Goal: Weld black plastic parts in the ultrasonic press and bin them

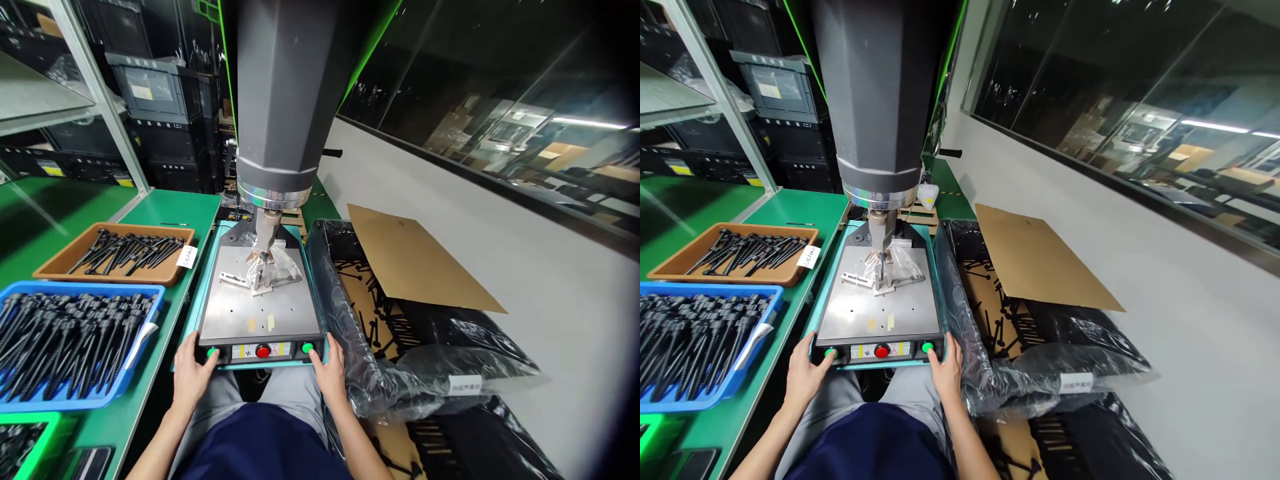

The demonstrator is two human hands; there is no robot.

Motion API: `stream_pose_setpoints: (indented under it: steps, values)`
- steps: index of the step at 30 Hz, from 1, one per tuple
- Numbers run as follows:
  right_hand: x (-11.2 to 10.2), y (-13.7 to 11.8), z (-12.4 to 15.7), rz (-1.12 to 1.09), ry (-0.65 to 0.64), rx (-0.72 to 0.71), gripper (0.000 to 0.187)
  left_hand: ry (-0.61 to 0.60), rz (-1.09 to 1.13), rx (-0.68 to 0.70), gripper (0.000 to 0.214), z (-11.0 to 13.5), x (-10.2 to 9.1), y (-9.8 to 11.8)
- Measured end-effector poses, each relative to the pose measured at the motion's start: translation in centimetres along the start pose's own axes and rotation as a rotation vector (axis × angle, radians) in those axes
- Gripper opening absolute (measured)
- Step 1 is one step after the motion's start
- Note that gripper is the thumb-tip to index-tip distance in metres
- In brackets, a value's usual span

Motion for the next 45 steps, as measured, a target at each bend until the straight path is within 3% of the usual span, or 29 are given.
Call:
stream_pose_setpoints:
  steps: [3, 6, 11, 18, 24, 32, 38, 40, 45]
  values:
    - [1.0, 1.5, 1.1, 0.015, -0.084, 0.04, 0.071, -0.082, 0.028, -0.003, 0.076, 0.8, 0.4, -2.2]
    - [1.7, 1.9, 1.0, 0.022, -0.055, 0.063, 0.07, -0.106, 0.051, 0.048, 0.07, 0.5, 0.5, -3.3]
    - [2.1, 2.3, 0.2, -0.002, -0.032, 0.123, 0.068, -0.117, 0.042, 0.03, 0.069, -0.3, 0.4, -3.6]
    - [1.8, 2.6, 0.1, 0.02, -0.129, 0.077, 0.073, -0.196, 0.04, 0.066, 0.071, -1.0, -0.6, -3.1]
    - [1.8, 3.0, 0.3, -0.008, -0.142, 0.082, 0.074, 0.036, 0.1, 0.103, 0.051, -2.1, -1.3, 1.7]
    - [1.3, 2.1, 0.0, -0.063, -0.123, 0.094, 0.064, -0.197, 0.602, -0.081, 0.054, -6.2, 2.9, 9.2]
    - [0.5, -3.6, -0.5, -0.137, 0.098, -0.003, 0.048, -0.219, 0.817, -0.253, 0.061, -10.0, 5.2, 13.2]
    - [1.4, -6.1, -0.7, -0.256, 0.052, 0.002, 0.043, -0.261, 0.872, -0.339, 0.062, -10.7, 5.6, 14.3]
    - [6.4, -11.6, -1.0, -0.634, -0.315, 0.238, 0.039, -0.402, 0.925, -0.485, 0.043, -10.6, 5.9, 16.4]
Point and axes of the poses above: each hand's wrist, its own z-axis away from the middle knuckle, its own x-axis out of the palm, y = z × x, the point moved 2 cm from there along -z, towards the middle knuckle, and after that the axes turned 8 degrees about y, right-handed, at the moved point
